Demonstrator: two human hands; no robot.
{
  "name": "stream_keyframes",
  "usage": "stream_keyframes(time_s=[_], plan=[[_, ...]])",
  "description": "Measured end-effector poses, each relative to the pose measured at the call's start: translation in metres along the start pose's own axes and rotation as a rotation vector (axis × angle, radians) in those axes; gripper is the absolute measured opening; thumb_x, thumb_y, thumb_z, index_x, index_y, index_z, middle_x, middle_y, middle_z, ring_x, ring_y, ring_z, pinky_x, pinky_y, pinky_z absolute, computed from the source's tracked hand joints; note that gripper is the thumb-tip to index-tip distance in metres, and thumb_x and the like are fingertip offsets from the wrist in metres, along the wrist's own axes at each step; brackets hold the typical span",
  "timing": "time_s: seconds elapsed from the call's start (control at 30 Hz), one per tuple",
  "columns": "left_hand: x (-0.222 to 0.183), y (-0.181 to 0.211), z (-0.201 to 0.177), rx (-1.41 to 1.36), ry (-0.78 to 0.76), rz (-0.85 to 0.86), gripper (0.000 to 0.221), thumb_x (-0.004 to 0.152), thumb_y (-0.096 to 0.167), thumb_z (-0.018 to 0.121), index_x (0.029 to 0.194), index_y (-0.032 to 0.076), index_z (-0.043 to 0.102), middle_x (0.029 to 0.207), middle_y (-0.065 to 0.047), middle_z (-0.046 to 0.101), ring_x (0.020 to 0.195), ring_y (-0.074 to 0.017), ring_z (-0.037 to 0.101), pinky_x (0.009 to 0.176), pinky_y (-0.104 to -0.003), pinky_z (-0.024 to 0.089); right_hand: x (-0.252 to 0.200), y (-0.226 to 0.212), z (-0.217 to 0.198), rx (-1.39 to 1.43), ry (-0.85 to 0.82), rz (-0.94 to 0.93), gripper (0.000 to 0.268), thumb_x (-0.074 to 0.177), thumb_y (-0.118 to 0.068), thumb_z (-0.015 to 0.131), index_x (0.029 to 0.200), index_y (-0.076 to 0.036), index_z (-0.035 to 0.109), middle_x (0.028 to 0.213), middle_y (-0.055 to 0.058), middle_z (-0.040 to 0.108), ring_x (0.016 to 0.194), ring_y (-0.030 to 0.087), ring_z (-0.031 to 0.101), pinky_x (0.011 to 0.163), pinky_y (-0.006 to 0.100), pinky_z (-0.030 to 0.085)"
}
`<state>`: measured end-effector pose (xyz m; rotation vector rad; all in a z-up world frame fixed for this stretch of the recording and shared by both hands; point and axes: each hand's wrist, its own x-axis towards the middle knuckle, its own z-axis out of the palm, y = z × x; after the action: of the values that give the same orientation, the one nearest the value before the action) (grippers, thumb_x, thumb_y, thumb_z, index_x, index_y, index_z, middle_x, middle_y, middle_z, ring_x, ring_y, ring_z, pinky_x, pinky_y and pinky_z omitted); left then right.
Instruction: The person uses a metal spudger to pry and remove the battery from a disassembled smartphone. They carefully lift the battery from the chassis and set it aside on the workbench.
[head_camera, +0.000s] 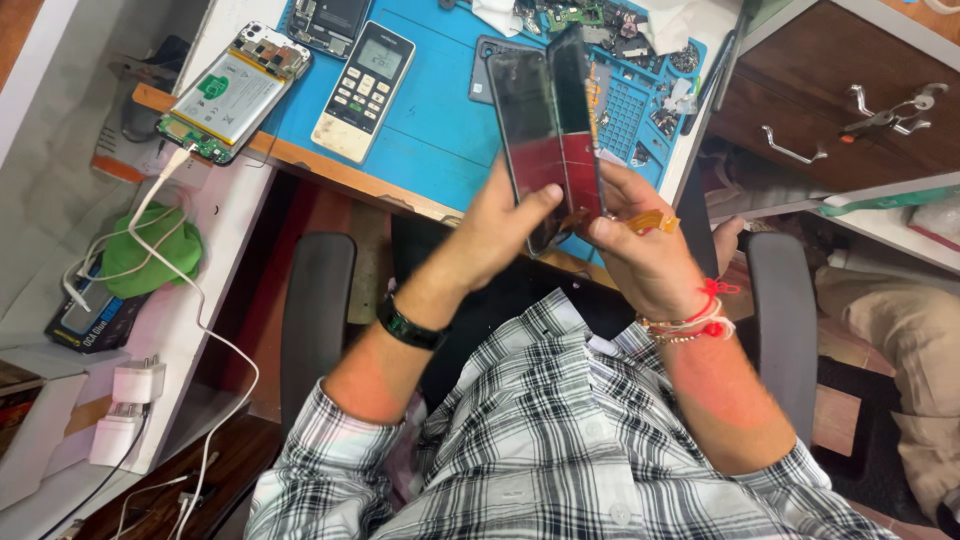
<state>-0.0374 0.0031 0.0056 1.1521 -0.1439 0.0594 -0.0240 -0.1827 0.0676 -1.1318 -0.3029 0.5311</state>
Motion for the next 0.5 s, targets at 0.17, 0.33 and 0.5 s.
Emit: stream_keyframes(time_s=[0.17, 0.33, 0.5], plan=[[-0.007, 0.002, 0.01, 0.015, 0.103, -0.086, 0.044, 0.103, 0.001, 0.052, 0.145, 0.0, 0.04, 0.133, -0.013, 0.062, 0.119, -0.0213, 0.065, 0.096, -0.036, 0.059, -0.004, 0.005, -0.003, -0.059, 0.05, -0.001, 0.066, 0.092, -0.012, 0.078, 0.149, 0.002, 0.048, 0.146, 0.016, 0.06, 0.134, 0.027, 0.059, 0.115, 0.044, 0.049], [-0.009, 0.017, 0.015, 0.073, 0.19, -0.103, 0.046, 0.1, 0.001, 0.048, 0.144, 0.0, 0.033, 0.128, -0.012, 0.061, 0.106, -0.0212, 0.072, 0.084, -0.033, 0.065, -0.009, 0.007, -0.002, -0.345, 0.089, -0.077, 0.062, 0.092, -0.008, 0.078, 0.147, 0.001, 0.052, 0.143, 0.017, 0.06, 0.133, 0.027, 0.06, 0.113, 0.043, 0.05], [-0.007, 0.023, 0.007, 0.398, 0.124, 0.172, 0.081, 0.1, 0.008, 0.074, 0.159, 0.001, 0.02, 0.123, -0.016, 0.059, 0.113, -0.0252, 0.061, 0.095, -0.039, 0.058, -0.01, -0.006, 0.009, -0.514, 0.062, -0.091, 0.068, 0.09, -0.003, 0.077, 0.152, -0.001, 0.049, 0.14, 0.014, 0.059, 0.131, 0.026, 0.056, 0.113, 0.04, 0.046]])
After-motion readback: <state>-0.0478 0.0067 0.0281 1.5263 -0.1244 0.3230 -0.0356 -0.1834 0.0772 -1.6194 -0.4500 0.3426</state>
